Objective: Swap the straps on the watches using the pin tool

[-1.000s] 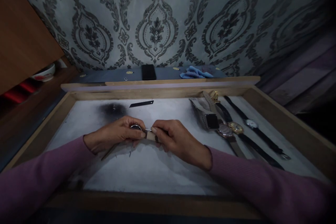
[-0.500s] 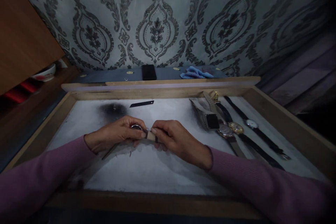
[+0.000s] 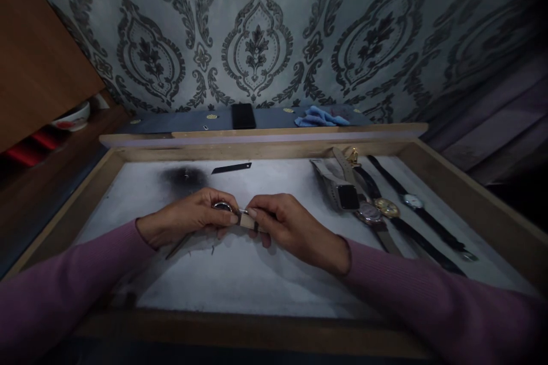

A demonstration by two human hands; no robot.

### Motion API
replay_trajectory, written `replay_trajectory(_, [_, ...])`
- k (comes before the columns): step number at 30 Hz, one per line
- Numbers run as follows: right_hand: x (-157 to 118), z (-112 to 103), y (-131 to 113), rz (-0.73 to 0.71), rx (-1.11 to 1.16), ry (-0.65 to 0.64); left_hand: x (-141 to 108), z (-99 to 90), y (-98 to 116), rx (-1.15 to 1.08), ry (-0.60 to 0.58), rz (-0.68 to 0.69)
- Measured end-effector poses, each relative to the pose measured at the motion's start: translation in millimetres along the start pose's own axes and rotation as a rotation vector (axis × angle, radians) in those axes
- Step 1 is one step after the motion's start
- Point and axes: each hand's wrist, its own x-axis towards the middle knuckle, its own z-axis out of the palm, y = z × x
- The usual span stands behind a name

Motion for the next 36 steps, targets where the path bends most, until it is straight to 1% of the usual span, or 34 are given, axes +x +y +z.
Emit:
replay_trajectory(8, [0.9,-1.7,-2.9,0.02,0.016,-0.018,1.0,-1.8,-2.5,-0.004,-0.02,0.012])
replay_trajectory(12, [1.7,-1.5,-2.7,0.037,0.032,-0.027,0.1,-1.9,-1.9,0.005,-0.011,0.002])
replay_trajectory(18, [1.8,0.3,-1.3,0.0,0.012,0.016,1.0,-4.1,-4.1,0.01,-0.029,0.014])
replay_trajectory(23, [2.5,1.8,2.5,-0.028,0.018,0.045,1.0,-3.1,-3.0,0.022,-0.021,0.004])
replay_trajectory(26, [2.4,2.3,3.3,-0.025,-0.022,0.043,0.5,-2.9,-3.1,0.026,-0.029,0.007])
replay_trajectory(31, [1.5,2.9,1.6,-0.06,-0.061,0.065,0.0,-3.3,-2.8,0.023,-0.027,0.009])
replay_trajectory(36, [0.6,3.3,-0.3,-0.044,-0.06,0.092,-0.4,-1.9,0.1,0.024,-0.011,-0.003])
